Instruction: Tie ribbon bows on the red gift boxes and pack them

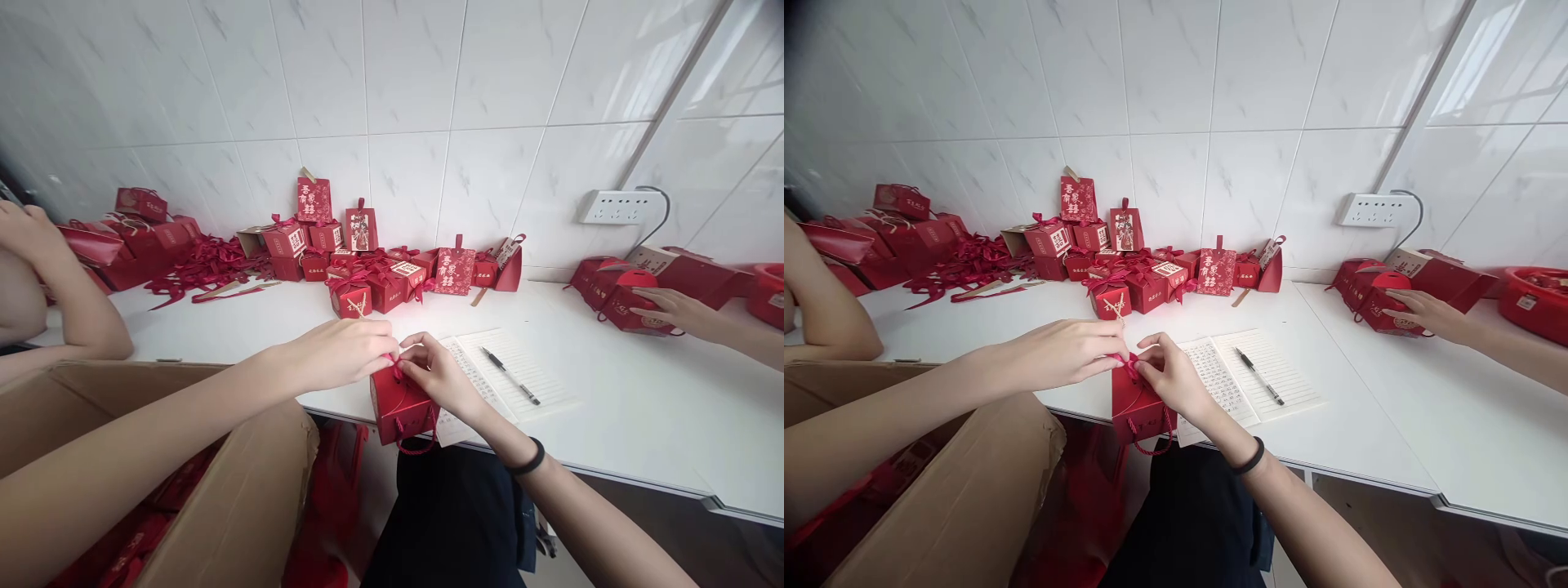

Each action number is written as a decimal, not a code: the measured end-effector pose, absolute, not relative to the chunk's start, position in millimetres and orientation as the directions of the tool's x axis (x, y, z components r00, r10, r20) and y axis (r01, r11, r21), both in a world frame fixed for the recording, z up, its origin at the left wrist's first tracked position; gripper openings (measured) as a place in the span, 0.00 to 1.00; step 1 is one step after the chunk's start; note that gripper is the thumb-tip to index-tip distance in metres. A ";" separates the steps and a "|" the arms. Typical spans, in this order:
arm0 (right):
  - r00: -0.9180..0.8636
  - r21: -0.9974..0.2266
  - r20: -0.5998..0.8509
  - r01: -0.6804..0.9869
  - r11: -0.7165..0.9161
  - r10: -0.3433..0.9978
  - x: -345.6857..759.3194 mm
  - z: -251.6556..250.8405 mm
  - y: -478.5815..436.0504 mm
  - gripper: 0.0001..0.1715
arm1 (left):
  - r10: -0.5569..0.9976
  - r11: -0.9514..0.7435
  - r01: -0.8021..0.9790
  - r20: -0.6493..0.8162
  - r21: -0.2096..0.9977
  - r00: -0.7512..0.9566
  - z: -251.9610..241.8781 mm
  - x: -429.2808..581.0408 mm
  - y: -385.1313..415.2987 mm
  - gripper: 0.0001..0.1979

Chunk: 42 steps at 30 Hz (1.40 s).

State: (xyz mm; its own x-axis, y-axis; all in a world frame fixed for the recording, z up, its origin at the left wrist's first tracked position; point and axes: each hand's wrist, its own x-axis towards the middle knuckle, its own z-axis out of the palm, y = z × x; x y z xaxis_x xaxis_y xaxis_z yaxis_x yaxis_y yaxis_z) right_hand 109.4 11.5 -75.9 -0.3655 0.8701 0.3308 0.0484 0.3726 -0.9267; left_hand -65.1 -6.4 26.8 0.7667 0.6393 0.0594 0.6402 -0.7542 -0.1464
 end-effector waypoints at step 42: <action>-0.070 -0.914 0.392 0.084 0.397 0.917 112.9 -91.9 2.8 0.12 | 0.868 -0.472 0.667 0.174 0.576 0.464 -44.4 -52.5 4.1 0.07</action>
State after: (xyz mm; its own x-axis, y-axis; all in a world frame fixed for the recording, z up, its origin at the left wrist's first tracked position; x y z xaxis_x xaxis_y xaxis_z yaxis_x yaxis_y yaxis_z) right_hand 112.9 2.8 -91.9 -0.0697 0.9173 0.3920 0.0845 0.3969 -0.9139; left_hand -52.5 4.1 -44.4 0.4644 0.8684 0.1741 0.6669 -0.4722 0.5764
